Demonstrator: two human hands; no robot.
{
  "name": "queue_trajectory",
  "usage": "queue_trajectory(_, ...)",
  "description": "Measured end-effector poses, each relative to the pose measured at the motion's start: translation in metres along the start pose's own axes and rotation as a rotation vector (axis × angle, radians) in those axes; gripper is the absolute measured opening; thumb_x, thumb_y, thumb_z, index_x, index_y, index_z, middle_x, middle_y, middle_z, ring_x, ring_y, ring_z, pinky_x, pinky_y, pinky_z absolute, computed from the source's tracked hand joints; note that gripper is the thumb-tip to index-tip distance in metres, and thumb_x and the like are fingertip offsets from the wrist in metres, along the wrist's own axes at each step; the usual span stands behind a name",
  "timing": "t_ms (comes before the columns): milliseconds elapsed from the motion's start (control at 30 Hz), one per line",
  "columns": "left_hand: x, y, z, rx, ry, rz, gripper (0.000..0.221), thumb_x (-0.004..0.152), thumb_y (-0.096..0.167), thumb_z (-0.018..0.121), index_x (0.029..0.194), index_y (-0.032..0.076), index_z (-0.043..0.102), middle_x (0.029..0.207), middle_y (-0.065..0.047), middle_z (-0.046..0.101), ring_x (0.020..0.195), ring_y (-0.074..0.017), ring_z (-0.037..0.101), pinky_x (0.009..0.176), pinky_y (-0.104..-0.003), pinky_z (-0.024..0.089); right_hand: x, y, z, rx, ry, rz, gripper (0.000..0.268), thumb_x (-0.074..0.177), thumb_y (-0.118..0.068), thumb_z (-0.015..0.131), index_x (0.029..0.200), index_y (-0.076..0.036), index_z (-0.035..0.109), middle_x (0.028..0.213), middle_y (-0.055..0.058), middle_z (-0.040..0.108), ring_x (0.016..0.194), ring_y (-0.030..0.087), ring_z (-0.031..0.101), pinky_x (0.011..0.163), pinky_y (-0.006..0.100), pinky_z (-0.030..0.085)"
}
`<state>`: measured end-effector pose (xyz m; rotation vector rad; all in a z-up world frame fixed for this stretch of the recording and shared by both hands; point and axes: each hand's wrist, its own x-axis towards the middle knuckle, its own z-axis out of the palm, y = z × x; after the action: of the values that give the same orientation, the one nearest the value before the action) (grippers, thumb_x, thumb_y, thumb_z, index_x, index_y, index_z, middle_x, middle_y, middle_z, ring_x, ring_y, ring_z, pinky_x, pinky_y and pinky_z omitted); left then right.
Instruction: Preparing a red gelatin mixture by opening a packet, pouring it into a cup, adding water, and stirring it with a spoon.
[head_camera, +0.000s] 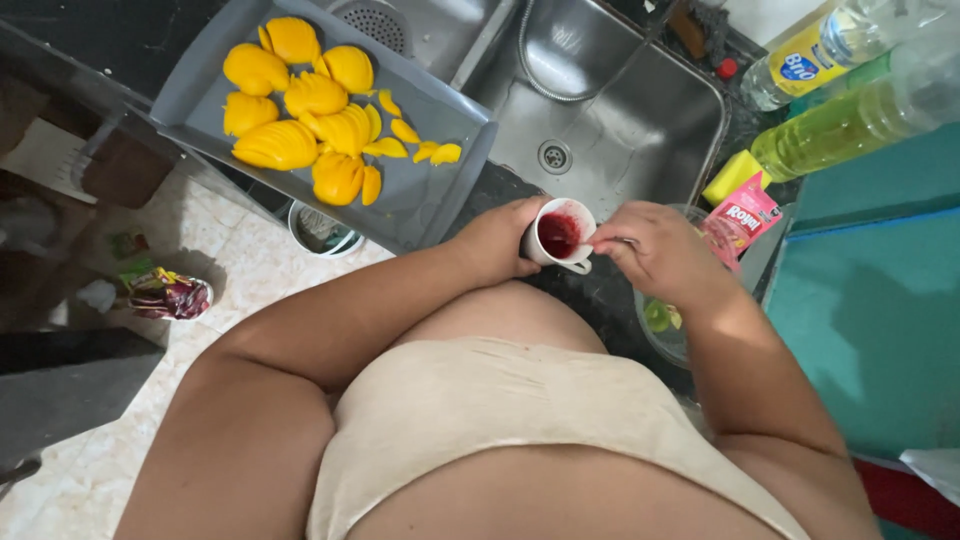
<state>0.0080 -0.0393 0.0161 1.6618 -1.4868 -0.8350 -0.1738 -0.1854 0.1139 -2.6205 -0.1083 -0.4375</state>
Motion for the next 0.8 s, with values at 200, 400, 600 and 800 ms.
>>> queue_trajectory(200,0.000,-0.003,0.003,-0.027,0.004,-0.001,0.091,0.074,0.018,0.089,0.151,0.013,0.040,0.140,-0.017,0.059,0.131,-0.0409,0.058,0.114,-0.050,0.047,0.000,0.010,0.011,-0.008,0.032,-0.078,0.020,0.103,-0.026,0.065,0.094,-0.009,0.070,0.079,0.009,0.067,0.072,0.034,0.066,0.065,0.046,0.054)
queue_trajectory(400,0.003,-0.001,0.003,-0.008,0.020,0.021,0.089,0.071,0.018,0.090,0.147,0.013,0.044,0.136,-0.016,0.061,0.129,-0.0403,0.059,0.113,-0.049,0.048,0.008,0.018,0.008,-0.053,0.006,-0.073,0.021,0.103,-0.028,0.065,0.095,-0.010,0.071,0.080,0.009,0.068,0.073,0.034,0.066,0.066,0.046,0.054)
queue_trajectory(600,0.000,0.003,-0.003,-0.008,0.007,0.014,0.089,0.071,0.017,0.090,0.147,0.013,0.043,0.136,-0.016,0.061,0.130,-0.0391,0.059,0.113,-0.047,0.047,0.005,0.008,-0.002,-0.004,-0.022,-0.029,0.021,0.102,-0.027,0.066,0.092,-0.010,0.070,0.078,0.009,0.069,0.073,0.034,0.067,0.067,0.046,0.055)
queue_trajectory(800,0.004,-0.009,0.007,0.036,0.008,-0.007,0.092,0.071,0.022,0.091,0.149,0.017,0.042,0.138,-0.012,0.061,0.130,-0.0362,0.059,0.112,-0.046,0.048,0.004,0.009,0.014,-0.011,-0.013,-0.032,0.019,0.102,-0.031,0.066,0.096,-0.015,0.072,0.078,0.006,0.066,0.072,0.033,0.066,0.067,0.045,0.054)
